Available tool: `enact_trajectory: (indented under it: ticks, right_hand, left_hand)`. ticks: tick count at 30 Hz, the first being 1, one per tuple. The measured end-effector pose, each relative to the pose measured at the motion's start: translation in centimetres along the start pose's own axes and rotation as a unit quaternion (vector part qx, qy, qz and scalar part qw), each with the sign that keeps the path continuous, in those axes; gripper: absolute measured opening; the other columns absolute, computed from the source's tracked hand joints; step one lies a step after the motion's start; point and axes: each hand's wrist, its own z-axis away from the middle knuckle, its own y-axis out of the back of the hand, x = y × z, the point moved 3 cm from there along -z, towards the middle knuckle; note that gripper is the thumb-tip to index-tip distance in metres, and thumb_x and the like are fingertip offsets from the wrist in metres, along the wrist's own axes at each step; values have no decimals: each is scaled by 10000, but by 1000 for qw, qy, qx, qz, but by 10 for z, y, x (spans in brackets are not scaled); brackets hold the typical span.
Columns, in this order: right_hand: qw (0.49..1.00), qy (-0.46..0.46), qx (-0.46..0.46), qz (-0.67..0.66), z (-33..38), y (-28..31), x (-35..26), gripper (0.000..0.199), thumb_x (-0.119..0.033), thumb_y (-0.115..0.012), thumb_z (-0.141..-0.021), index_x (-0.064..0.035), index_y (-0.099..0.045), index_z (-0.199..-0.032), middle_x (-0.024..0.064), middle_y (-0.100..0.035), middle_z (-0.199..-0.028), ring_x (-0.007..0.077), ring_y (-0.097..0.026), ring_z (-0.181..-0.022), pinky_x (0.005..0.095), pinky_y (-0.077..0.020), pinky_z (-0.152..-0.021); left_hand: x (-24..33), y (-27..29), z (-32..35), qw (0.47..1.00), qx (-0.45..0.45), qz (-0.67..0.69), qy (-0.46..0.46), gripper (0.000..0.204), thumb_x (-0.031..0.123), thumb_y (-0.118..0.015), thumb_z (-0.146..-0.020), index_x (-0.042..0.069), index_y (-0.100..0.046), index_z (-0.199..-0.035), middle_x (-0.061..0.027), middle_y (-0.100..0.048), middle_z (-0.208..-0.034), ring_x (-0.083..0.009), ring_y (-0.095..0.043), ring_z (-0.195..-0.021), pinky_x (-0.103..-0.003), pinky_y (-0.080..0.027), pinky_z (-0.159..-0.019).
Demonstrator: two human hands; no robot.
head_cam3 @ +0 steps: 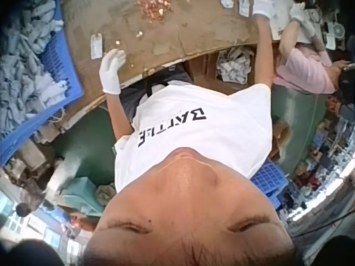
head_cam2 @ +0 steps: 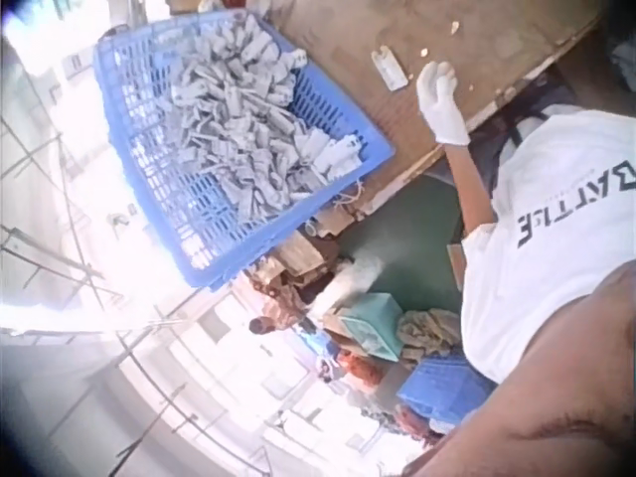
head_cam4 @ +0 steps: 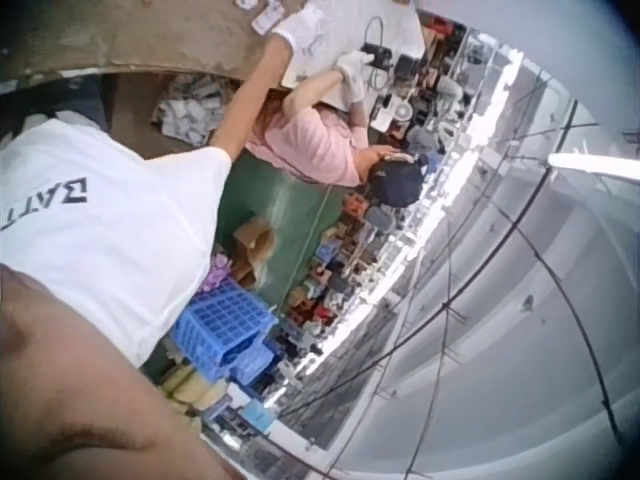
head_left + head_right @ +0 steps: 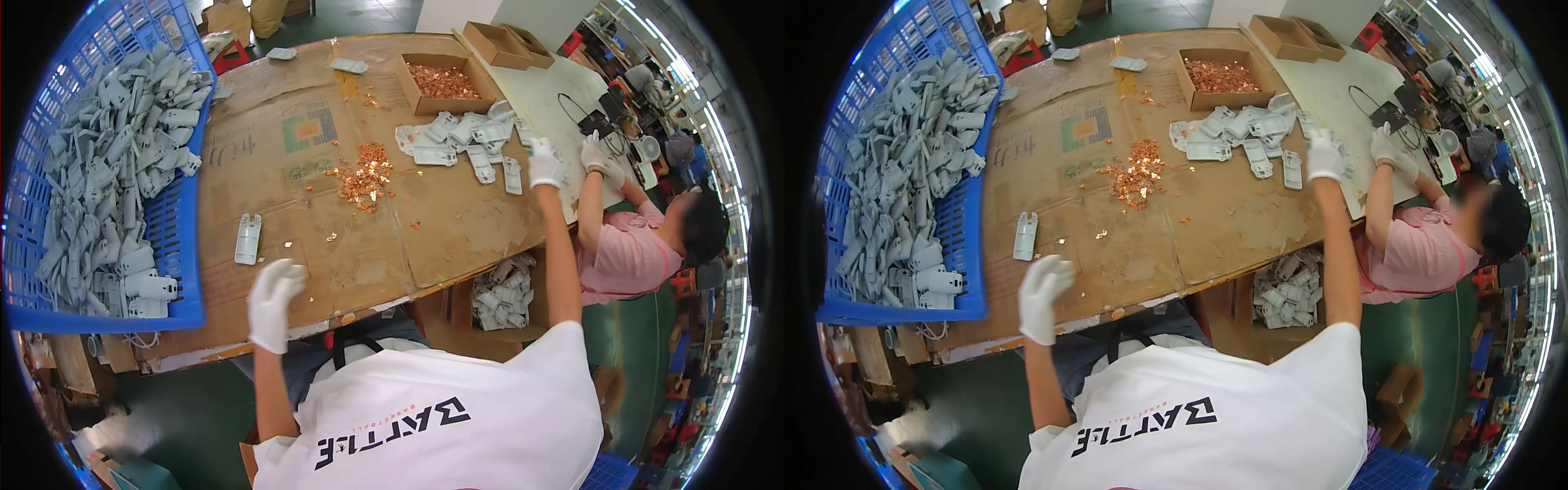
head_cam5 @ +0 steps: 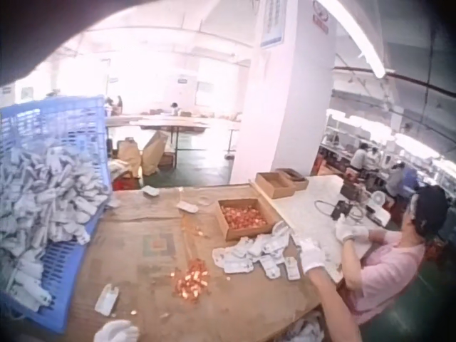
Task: The person assembles small electronic components by applying a sealant or adhesive with a manual applicator to plastic parts and copper contacts, then fitting them together into an electronic housing.
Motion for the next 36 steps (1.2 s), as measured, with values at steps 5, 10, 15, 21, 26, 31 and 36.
enact_trajectory:
  ticks: [5, 10, 15, 21, 26, 31, 36]
  right_hand:
    - [941, 198, -93, -258, 59, 35, -194, 204, -138, -605, -815, -198, -640, -1007, 49, -619, -941, 276, -624, -852, 386, -505, -710]
    - [936, 236, -134, -225, 47, 0, -238, 166, -202, -599, -848, -190, -614, -1014, 99, -614, -948, 330, -625, -856, 445, -502, -724]
    - [932, 205, -227, -194, 43, -3, -234, 135, -155, -612, -832, -77, -589, -940, 188, -642, -929, 380, -613, -908, 470, -482, -763]
    - [938, 195, -254, -130, 43, 3, -248, 178, -161, -613, -771, -32, -636, -893, 230, -660, -908, 393, -638, -899, 460, -517, -793]
    - [926, 154, -332, -97, 43, 9, -274, 192, -68, -639, -773, -30, -684, -955, 222, -669, -978, 366, -655, -949, 434, -543, -791]
    - [941, 67, -321, -79, 48, 17, -254, 242, -117, -698, -758, -55, -628, -982, 215, -661, -966, 373, -642, -948, 460, -528, -792]
    - [967, 73, -207, -129, 64, 9, -230, 167, -172, -654, -796, -106, -617, -945, 158, -669, -908, 364, -637, -860, 452, -506, -758]
  left_hand:
    - [41, 74, -59, 855, 274, -404, -172, 251, 72, -535, -873, 23, -610, -1108, -134, -638, -1087, -271, -602, -1029, -350, -444, -928]
    - [63, 112, -140, 592, 430, -667, -142, 474, 285, -627, -823, 141, -535, -1265, -196, -480, -1313, -368, -452, -1208, -445, -429, -955]
    - [83, 106, -197, 571, 468, -669, -94, 561, 413, -651, -792, 319, -485, -1320, -157, -351, -1414, -353, -395, -1266, -536, -422, -930]
    - [98, 120, -260, 586, 355, -728, -39, 447, 494, -593, -830, 251, -576, -1205, -174, -530, -1254, -356, -565, -1096, -491, -460, -904]
    - [80, 189, -241, 571, 413, -705, -83, 264, 392, -546, -870, 171, -682, -914, -115, -636, -985, -332, -623, -888, -453, -504, -744]
    - [104, 131, -185, 631, 497, -594, -52, 273, 334, -520, -919, 169, -624, -1110, -107, -605, -1093, -314, -623, -949, -451, -507, -780]
    - [75, 88, -124, 660, 414, -592, -206, 300, 97, -580, -863, 135, -559, -1161, -153, -553, -1107, -356, -591, -962, -438, -480, -843]
